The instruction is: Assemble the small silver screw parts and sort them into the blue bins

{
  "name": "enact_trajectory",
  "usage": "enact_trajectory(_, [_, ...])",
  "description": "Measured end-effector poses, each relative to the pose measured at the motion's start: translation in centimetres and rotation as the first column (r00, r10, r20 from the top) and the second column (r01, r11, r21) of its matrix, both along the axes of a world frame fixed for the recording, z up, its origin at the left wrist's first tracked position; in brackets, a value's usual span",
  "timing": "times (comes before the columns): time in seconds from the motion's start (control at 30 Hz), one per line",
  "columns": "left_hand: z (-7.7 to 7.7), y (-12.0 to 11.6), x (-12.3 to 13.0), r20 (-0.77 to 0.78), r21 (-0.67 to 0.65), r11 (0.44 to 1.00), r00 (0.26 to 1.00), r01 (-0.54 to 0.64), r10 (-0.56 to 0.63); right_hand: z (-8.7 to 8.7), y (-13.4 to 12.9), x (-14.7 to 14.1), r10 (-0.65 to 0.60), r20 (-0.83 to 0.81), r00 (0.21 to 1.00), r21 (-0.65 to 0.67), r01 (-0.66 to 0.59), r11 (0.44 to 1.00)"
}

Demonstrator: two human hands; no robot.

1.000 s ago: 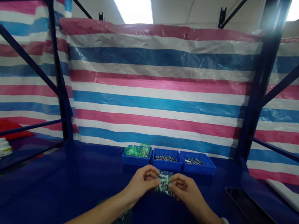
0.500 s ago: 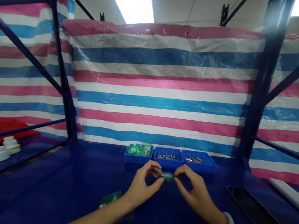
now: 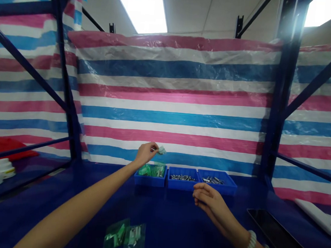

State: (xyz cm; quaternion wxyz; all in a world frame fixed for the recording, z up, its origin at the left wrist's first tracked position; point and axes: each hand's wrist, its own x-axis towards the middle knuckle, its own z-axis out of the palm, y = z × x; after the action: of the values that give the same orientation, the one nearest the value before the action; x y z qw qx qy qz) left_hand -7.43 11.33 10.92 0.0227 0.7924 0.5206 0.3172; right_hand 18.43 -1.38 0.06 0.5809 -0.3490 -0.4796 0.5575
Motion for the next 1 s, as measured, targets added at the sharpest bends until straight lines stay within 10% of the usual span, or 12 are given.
enact_trajectory(0.23, [-1.8, 4.2, 0.4, -0.299, -0.167, 0.981, 0.943, 0.097, -0.144, -0.6, 0.6, 0.0, 0.050, 0.043, 0.998, -0.009, -0.050, 0.999])
enact_trajectory(1.0, [-2.2, 3.6, 2.6, -0.490, -0.286, 0.955, 0.845, 0.077, -0.215, -1.3, 0.5, -0.4, 0.123, 0.132, 0.984, -0.016, -0.122, 0.992])
